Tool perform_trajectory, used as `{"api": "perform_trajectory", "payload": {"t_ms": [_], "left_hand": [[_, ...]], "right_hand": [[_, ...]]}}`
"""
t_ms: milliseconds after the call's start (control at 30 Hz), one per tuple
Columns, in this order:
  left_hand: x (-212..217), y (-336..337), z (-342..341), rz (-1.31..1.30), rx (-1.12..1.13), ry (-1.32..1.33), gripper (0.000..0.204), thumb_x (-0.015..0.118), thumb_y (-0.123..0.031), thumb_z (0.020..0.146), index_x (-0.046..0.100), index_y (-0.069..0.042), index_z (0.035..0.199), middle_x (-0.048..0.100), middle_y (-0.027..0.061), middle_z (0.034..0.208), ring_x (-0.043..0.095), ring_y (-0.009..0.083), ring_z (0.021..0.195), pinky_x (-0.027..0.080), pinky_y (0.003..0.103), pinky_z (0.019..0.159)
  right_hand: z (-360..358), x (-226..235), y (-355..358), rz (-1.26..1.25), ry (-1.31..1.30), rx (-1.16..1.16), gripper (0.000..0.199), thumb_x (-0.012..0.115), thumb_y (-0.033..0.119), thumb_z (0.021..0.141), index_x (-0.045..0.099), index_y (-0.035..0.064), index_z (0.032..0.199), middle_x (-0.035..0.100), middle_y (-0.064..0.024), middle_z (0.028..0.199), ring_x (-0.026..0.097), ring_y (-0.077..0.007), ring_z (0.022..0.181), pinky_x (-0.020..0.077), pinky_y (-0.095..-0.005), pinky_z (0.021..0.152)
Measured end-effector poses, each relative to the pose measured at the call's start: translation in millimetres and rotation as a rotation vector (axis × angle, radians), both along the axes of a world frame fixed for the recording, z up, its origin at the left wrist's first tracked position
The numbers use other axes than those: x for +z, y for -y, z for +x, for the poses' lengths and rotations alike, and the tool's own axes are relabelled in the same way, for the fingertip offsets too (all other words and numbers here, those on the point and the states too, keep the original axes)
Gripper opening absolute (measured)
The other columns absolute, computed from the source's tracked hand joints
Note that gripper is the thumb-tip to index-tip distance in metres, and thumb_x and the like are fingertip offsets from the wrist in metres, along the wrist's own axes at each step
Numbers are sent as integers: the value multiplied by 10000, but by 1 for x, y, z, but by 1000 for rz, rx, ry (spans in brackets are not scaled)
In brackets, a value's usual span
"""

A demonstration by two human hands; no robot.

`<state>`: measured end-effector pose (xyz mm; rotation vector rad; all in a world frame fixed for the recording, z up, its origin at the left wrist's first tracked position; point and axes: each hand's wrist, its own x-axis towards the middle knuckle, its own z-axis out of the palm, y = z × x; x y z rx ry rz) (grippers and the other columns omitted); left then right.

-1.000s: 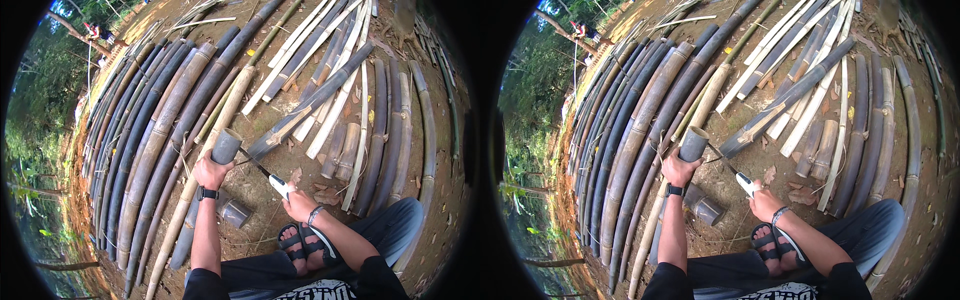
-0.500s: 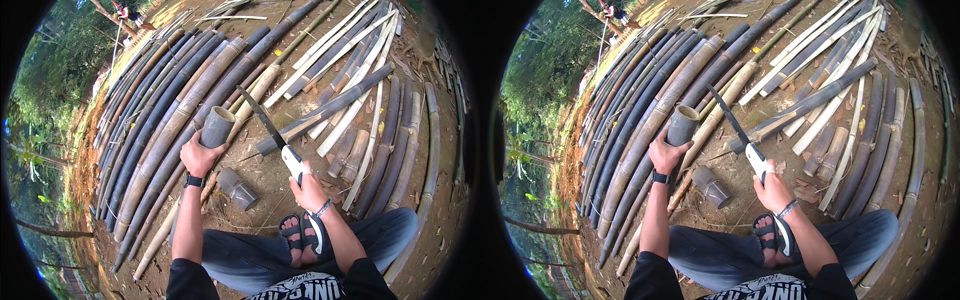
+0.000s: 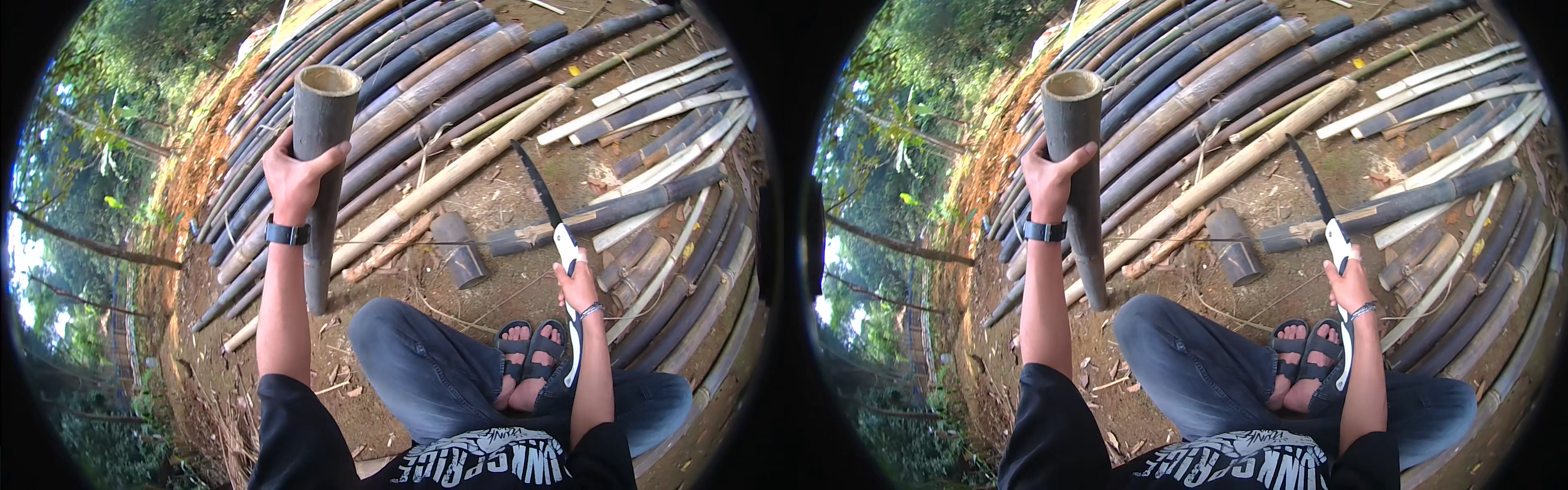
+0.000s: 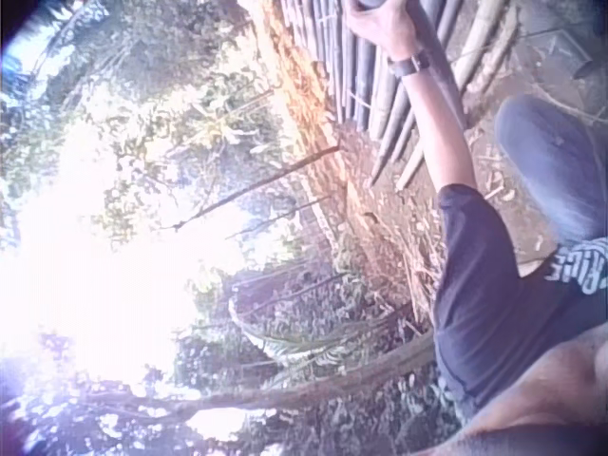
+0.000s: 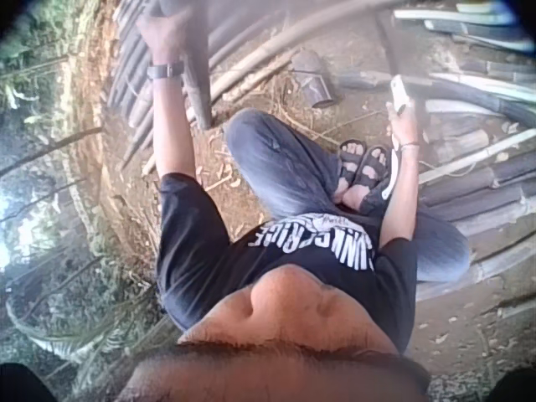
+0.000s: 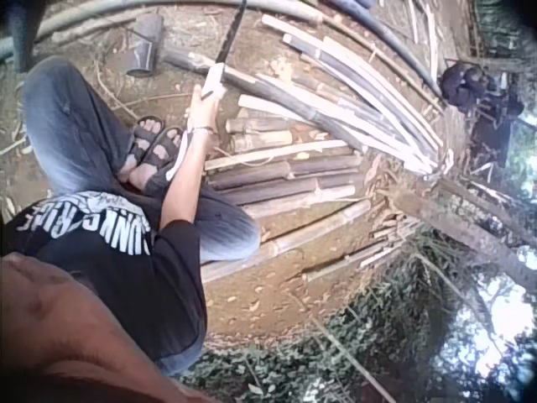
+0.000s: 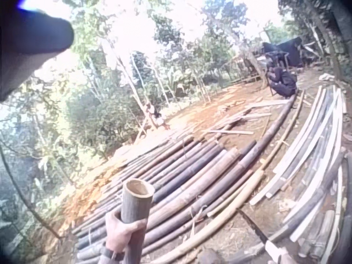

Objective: The person saws through a bamboo pole using a hand saw, then picks up the cut section and places it with other bamboo pieces.

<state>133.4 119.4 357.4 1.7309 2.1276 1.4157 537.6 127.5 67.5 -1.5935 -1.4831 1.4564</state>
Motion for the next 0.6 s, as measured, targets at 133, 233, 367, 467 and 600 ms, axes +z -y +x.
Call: {"api": "perform_trajectory", "payload": {"t_ms": [133, 233, 367, 467, 600], "left_hand": [[31, 27, -38, 160, 45, 46, 431, 850, -226, 659, 700, 21, 979, 709, 75, 880, 645, 122, 747, 514, 275, 727], [43, 40, -54, 180, 92, 69, 360, 810, -146, 728, 686, 33, 1016, 704, 75, 924, 645, 123, 783, 514, 269, 747], [48, 54, -63, 235, 59, 142, 397, 839, -169, 703, 691, 33, 1011, 707, 83, 914, 647, 120, 777, 515, 263, 747], [50, 64, -58, 246, 45, 143, 376, 822, -135, 720, 685, 41, 1023, 707, 85, 935, 650, 122, 794, 517, 266, 762], [37, 67, -44, 239, 72, 94, 409, 838, -157, 698, 690, 39, 1024, 713, 95, 944, 657, 127, 796, 523, 273, 763]], "right_hand": [[-27, -22, 0, -15, 34, 36, 541, 599, 184, 936, 270, -16, 1315, 565, -94, 627, 550, -181, 388, 439, -333, 325], [-33, -31, 19, -33, 47, 33, 467, 595, 197, 940, 315, 20, 1270, 545, -78, 600, 539, -168, 375, 428, -327, 312], [-36, -48, 16, 104, 149, 67, 490, 604, 195, 923, 335, -2, 1282, 603, -180, 698, 598, -311, 548, 457, -414, 466], [-31, -53, 9, 102, 208, 81, 416, 633, 195, 887, 397, 22, 1183, 637, -313, 922, 589, -523, 917, 451, -543, 773], [-41, -45, 4, 272, 294, 73, 401, 643, 161, 864, 426, 59, 1185, 645, -310, 920, 616, -496, 898, 478, -550, 752]]}}
